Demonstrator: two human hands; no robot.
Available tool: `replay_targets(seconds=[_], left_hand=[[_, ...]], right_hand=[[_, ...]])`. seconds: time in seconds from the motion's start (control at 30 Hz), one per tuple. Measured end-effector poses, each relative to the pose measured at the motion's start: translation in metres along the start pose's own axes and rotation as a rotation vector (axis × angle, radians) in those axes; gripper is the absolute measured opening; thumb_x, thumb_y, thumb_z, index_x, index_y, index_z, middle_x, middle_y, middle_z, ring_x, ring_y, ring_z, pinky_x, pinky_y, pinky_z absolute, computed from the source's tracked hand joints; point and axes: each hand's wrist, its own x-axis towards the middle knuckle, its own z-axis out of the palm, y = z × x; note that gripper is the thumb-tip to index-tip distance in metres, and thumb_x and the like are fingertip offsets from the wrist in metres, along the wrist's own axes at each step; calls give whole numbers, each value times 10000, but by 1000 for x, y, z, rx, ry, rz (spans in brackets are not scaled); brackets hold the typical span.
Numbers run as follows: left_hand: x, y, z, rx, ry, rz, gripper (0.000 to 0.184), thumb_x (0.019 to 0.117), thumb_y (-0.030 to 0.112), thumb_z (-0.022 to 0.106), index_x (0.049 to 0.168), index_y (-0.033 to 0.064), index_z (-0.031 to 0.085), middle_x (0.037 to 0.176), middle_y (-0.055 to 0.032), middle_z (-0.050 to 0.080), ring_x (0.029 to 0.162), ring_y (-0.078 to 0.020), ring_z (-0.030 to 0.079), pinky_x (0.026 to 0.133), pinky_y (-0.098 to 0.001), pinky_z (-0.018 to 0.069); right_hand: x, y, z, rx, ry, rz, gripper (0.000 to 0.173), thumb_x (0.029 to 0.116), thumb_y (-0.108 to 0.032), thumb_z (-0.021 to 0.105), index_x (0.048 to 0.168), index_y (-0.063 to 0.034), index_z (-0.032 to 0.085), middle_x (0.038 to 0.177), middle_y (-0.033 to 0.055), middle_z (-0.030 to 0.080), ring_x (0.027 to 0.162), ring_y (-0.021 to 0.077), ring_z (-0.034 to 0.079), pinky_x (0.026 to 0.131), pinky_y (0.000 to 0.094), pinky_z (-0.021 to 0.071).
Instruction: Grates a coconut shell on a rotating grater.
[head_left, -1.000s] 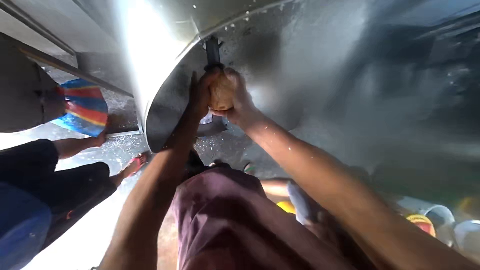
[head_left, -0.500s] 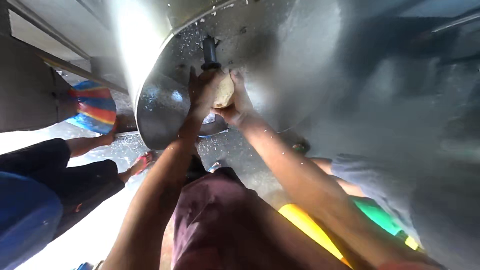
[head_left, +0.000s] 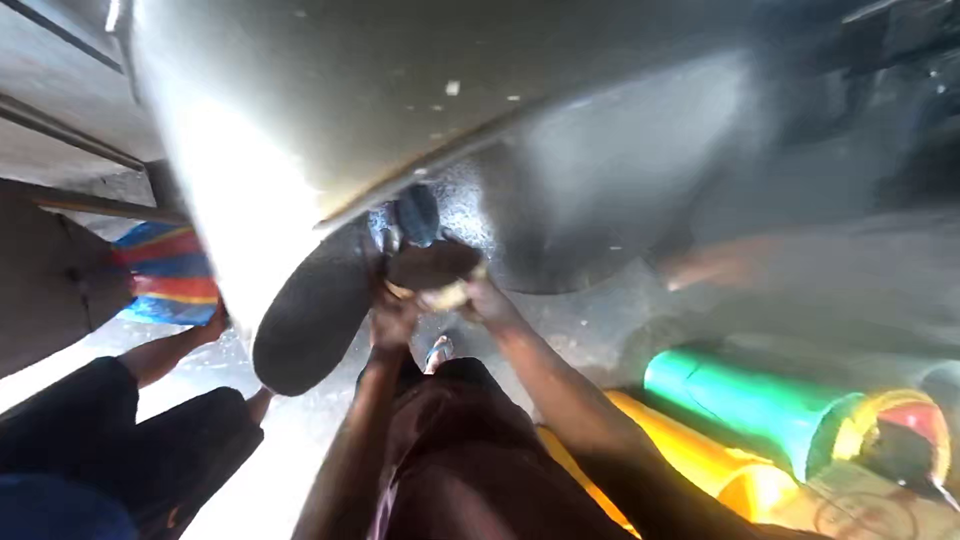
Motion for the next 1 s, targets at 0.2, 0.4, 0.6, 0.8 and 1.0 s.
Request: replay_targets(seconds=[0.2, 0.4, 0.6, 0.8, 1.0], left_hand=[[73, 23, 47, -166, 69, 117, 684, 853, 304, 828, 1372, 6, 496, 1130, -147, 685, 1007, -234, 696, 898, -458, 605], [-8, 50, 41, 151, 190, -21, 676, 926, 135, 659, 1475, -63, 317, 1175, -98, 620, 1010, -60, 622, 908, -252, 534], [67, 108, 88, 742, 52, 108, 478, 981, 399, 666, 1227, -11, 669, 1146, -162, 710, 1084, -226, 669, 995, -451, 510], [81, 128, 111, 766, 248, -164, 657, 883, 381, 778, 1348, -26, 554, 1247, -224, 640, 1213, -318, 593, 1057, -523, 448], [91, 78, 88, 638, 433, -6, 1212, 678, 495, 889, 1614, 112, 222, 1332, -152, 619, 1196, -247, 618, 1023, -482, 510]], right_hand=[[47, -11, -24, 120, -124, -117, 623, 914, -703, 538, 1285, -203, 568, 1103, 38, 691, 976, 169, 680, 826, 385, 599], [-3, -8, 6, 91, -4, 42, 482, 1034, -509, 444, 1256, -84, 493, 955, 47, 657, 803, 131, 666, 676, 310, 581], [56, -30, 21, 671, -155, 122, 703, 836, -813, 505, 1269, -262, 566, 1175, 17, 658, 1103, 176, 633, 914, 446, 549], [78, -42, 18, 725, -20, 262, 686, 831, -784, 540, 1280, -266, 552, 1201, 26, 637, 1158, 205, 606, 951, 510, 524], [62, -40, 26, 595, 75, 178, 646, 903, -756, 469, 1306, -260, 560, 1205, 32, 652, 1143, 205, 615, 928, 499, 533]])
